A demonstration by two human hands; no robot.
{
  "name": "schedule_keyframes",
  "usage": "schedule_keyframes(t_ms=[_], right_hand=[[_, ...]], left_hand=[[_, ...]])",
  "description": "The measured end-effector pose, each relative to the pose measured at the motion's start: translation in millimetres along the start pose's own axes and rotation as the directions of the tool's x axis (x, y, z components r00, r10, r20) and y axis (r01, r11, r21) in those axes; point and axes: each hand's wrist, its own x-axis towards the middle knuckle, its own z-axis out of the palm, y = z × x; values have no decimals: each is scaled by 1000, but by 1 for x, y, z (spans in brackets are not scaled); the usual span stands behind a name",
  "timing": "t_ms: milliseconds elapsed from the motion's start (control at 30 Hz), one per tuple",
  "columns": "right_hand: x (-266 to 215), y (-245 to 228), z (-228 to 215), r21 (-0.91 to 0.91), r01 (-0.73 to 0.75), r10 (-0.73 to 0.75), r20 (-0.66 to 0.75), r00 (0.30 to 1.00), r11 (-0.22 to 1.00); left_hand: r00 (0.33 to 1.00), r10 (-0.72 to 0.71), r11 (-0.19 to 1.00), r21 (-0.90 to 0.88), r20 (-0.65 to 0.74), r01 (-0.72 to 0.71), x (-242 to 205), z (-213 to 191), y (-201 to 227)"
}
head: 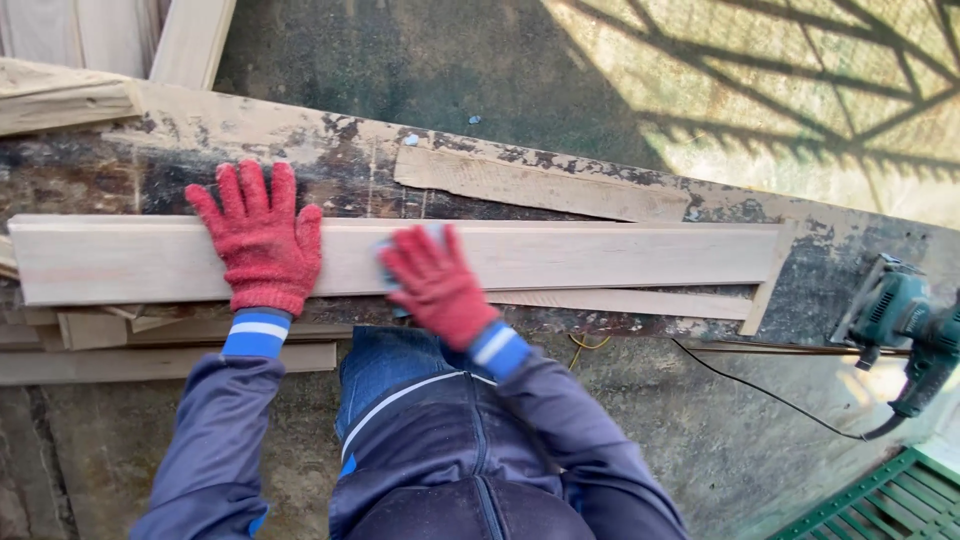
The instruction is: Sanding a wooden plank using an electric orbital sander and manual sanding paper.
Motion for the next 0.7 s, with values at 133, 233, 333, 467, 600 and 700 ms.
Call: schedule_keyframes(t_ms=[133, 233, 333, 467, 600, 700], right_hand=[[18, -5, -22, 188, 18, -24, 28, 999, 982], [-37, 63, -34, 49, -108, 111, -42, 993, 993], [-113, 144, -51, -187, -358, 354, -60, 933, 915], [-161, 186, -39, -332, -688, 708, -78, 701, 645], [-86, 89, -13, -287, -552, 535, -143, 833, 783], [-41, 27, -10, -108, -296, 296, -16, 955, 949]], left_hand=[[979, 110, 986, -103, -172, -129, -2, 0, 0], [980, 111, 990, -72, -165, -124, 2, 1, -2], [972, 134, 986, -70, -192, -150, -4, 6, -3], [985, 100, 989, -96, -141, -114, -6, 10, -5], [980, 123, 989, -66, -156, -134, -7, 9, -5], [978, 122, 992, -7, -168, -125, -7, 14, -8]])
